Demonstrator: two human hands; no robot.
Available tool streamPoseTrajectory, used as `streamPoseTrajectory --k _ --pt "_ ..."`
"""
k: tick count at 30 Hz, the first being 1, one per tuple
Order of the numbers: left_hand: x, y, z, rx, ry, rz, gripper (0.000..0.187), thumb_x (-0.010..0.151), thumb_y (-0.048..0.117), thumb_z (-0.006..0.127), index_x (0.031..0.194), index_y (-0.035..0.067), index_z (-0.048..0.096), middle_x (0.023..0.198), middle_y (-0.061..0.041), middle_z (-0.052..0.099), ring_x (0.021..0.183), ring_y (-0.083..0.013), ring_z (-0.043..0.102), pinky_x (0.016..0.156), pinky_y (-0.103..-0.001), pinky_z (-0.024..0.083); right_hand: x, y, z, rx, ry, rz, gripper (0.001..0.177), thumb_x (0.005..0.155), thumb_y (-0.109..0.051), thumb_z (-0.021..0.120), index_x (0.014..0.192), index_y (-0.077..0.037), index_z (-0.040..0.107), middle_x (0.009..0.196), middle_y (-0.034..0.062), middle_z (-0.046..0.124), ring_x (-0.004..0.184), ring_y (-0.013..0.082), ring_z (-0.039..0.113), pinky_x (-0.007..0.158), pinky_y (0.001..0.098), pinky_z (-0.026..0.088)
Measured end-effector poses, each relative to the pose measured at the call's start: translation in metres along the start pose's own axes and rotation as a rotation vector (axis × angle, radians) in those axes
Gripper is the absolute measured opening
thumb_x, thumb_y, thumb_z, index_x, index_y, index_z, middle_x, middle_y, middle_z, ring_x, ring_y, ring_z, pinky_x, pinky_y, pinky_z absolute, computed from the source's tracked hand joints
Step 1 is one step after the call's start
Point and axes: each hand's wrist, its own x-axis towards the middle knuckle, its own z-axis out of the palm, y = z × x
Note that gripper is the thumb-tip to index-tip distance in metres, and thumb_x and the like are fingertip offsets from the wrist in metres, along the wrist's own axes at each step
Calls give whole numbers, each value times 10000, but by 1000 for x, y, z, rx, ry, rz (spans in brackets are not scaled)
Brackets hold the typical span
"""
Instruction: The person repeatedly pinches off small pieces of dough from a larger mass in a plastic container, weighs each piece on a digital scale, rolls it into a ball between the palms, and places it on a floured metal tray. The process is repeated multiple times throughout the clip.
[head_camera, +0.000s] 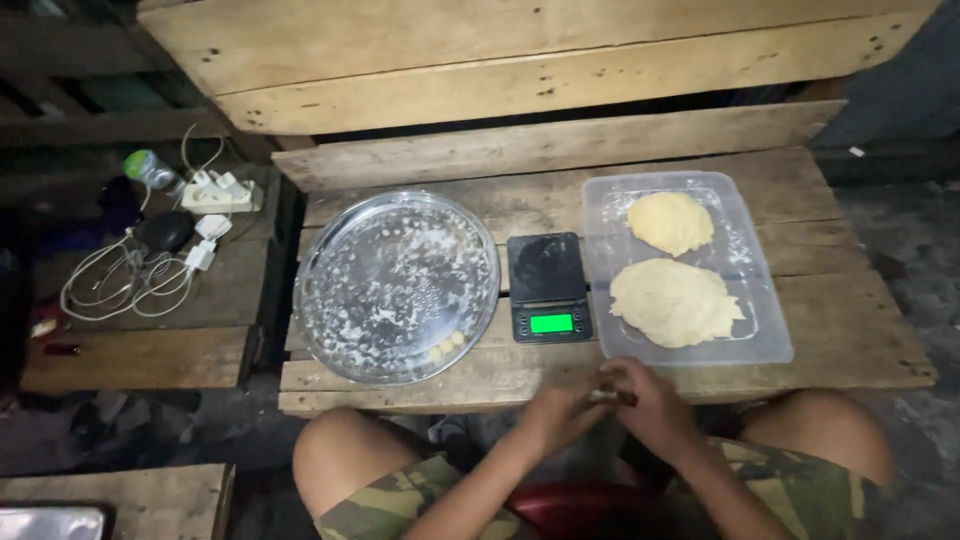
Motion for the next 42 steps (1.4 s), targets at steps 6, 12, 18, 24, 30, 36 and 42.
streamPoseTrajectory --k 6,12,18,24,30,36,42 --pt "-26 7 -15 517 288 235 181 1055 209 641 903 110 649 856 -78 687 744 -273 669 580 -413 471 -6 2 29 90 -80 73 471 767 -122 873 1191 -169 673 1183 13 825 1148 99 760 936 259 545" --pt "-18 -15 -4 347 437 182 68 1018 154 674 1009 123 734 1071 -57 774 914 -241 754 853 -364 569 -9 -18 29 -142 79 -61 452 828 -339 779 1253 -191 738 1203 2 802 1091 179 749 918 331 543" --pt "-32 -51 18 -95 434 -165 183 978 191 701 1136 107 740 964 -27 773 848 -112 716 736 -264 563 -1 12 35 -131 138 68 212 876 -264 722 1024 -154 827 886 -1 807 783 132 721 691 305 517" --pt "-31 -69 24 41 426 -170 298 963 124 744 720 139 572 685 15 556 661 -118 505 592 -341 373 0 -8 33 -28 -5 158 172 900 -291 734 838 -145 801 779 -32 736 751 102 632 684 307 457" --pt "-32 -71 22 85 439 -233 294 1006 269 709 754 139 633 678 33 564 652 -91 518 573 -305 385 -11 -37 44 281 119 336 360 871 -242 743 1207 -122 793 875 40 798 607 111 574 492 289 483" --pt "-31 -86 36 -702 508 -438 156 1001 145 663 1032 62 791 918 -22 772 857 -91 688 836 -251 550 -5 -16 44 195 216 237 177 871 -215 757 719 -125 758 625 -16 695 632 81 602 637 252 448" --pt "-20 -63 21 -395 451 -364 669 895 -9 738 1513 99 507 1209 -45 740 1058 -100 696 929 -248 582 -3 -27 39 329 189 291 417 858 -181 766 1255 -54 754 766 32 679 684 138 677 535 300 561"
